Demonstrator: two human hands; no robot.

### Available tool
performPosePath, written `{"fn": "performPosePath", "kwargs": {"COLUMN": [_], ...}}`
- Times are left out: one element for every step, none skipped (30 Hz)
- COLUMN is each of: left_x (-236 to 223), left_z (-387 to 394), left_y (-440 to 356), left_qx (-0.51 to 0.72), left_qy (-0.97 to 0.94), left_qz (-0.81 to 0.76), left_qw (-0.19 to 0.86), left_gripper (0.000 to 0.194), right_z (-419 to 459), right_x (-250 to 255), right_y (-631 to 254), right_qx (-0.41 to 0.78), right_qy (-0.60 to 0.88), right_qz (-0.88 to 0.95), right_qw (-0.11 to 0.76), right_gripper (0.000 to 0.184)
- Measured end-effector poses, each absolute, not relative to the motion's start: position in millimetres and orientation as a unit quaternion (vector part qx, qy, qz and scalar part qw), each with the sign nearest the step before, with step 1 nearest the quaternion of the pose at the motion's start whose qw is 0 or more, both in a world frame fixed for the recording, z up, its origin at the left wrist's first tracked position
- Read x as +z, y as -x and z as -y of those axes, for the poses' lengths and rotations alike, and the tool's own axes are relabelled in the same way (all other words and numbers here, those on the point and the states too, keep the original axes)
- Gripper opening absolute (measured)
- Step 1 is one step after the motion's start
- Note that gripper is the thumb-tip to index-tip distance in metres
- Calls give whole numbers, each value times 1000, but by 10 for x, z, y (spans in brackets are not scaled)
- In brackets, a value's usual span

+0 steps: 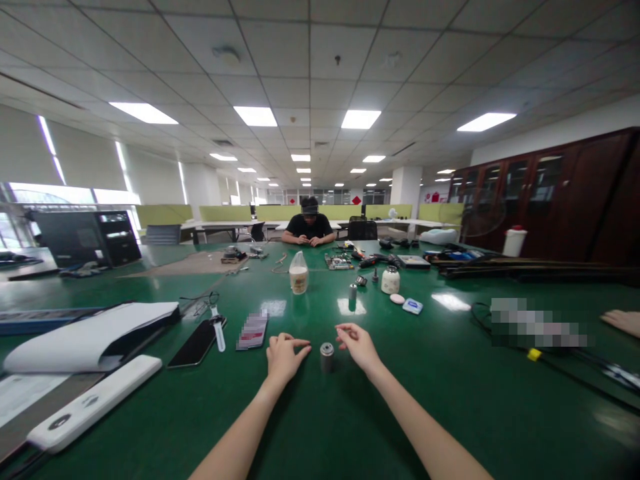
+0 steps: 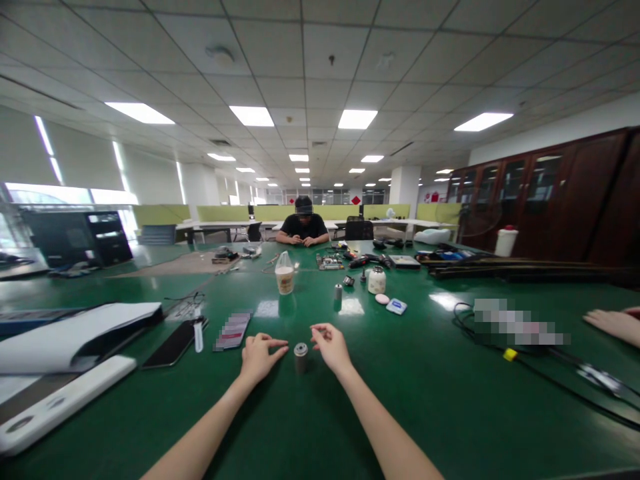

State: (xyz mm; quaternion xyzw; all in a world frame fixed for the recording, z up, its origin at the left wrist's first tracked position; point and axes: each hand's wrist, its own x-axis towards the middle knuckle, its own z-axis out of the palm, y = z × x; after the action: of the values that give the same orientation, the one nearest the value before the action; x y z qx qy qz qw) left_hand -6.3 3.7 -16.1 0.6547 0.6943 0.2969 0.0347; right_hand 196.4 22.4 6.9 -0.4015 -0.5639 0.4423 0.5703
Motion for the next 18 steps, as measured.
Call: {"fn": "performPosePath", "kwargs": {"left_x": [-157, -153, -149, -144, -138, -130, -120, -106, -91, -74, -58, -43, -30, -20, -12, -6, 0, 5], "left_z": [-32, -30, -30, -31, -32, -31, -26, -16, -2, 16, 37, 58, 77, 93, 106, 116, 123, 131], "left_y": [53, 47, 42, 37, 29, 18, 0, -23, -50, -81, -112, -140, -165, -184, -199, -211, -220, -228], "left_qx": [299, 302, 305, 314, 329, 352, 381, 411, 435, 452, 460, 463, 464, 464, 466, 469, 472, 474], "left_qy": [-649, -645, -640, -636, -632, -633, -639, -649, -661, -673, -683, -689, -692, -692, -692, -693, -694, -697], "left_qz": [-698, -702, -704, -704, -699, -685, -660, -627, -593, -565, -547, -540, -539, -539, -537, -534, -530, -526], "left_qw": [34, 36, 40, 47, 59, 80, 106, 130, 147, 153, 149, 138, 127, 121, 121, 122, 121, 119], "left_gripper": [25, 25, 25, 25, 26, 28, 30, 33, 35, 35, 34, 32, 30, 29, 28, 28, 28, 27], "right_z": [-220, -216, -214, -211, -210, -209, -208, -208, -208, -208, -207, -206, -205, -204, -204, -203, -204, -205], "right_x": [71, 74, 77, 79, 81, 81, 81, 80, 79, 77, 76, 75, 74, 74, 74, 74, 73, 71], "right_y": [-1965, -1966, -1968, -1969, -1970, -1971, -1971, -1970, -1969, -1969, -1968, -1968, -1968, -1968, -1969, -1969, -1969, -1968], "right_qx": [442, 442, 443, 443, 444, 445, 445, 445, 445, 444, 444, 444, 444, 443, 443, 442, 441, 441], "right_qy": [403, 404, 405, 406, 406, 406, 406, 405, 404, 404, 404, 404, 405, 405, 405, 405, 404, 404], "right_qz": [565, 565, 565, 564, 563, 563, 563, 563, 564, 564, 565, 566, 567, 567, 568, 569, 570, 571], "right_qw": [568, 567, 566, 566, 566, 566, 567, 567, 567, 566, 566, 565, 564, 563, 563, 563, 563, 563], "right_gripper": [42, 42, 42, 42, 42, 42, 42, 42, 42, 42, 42, 42, 41, 41, 41, 40, 40, 40]}}
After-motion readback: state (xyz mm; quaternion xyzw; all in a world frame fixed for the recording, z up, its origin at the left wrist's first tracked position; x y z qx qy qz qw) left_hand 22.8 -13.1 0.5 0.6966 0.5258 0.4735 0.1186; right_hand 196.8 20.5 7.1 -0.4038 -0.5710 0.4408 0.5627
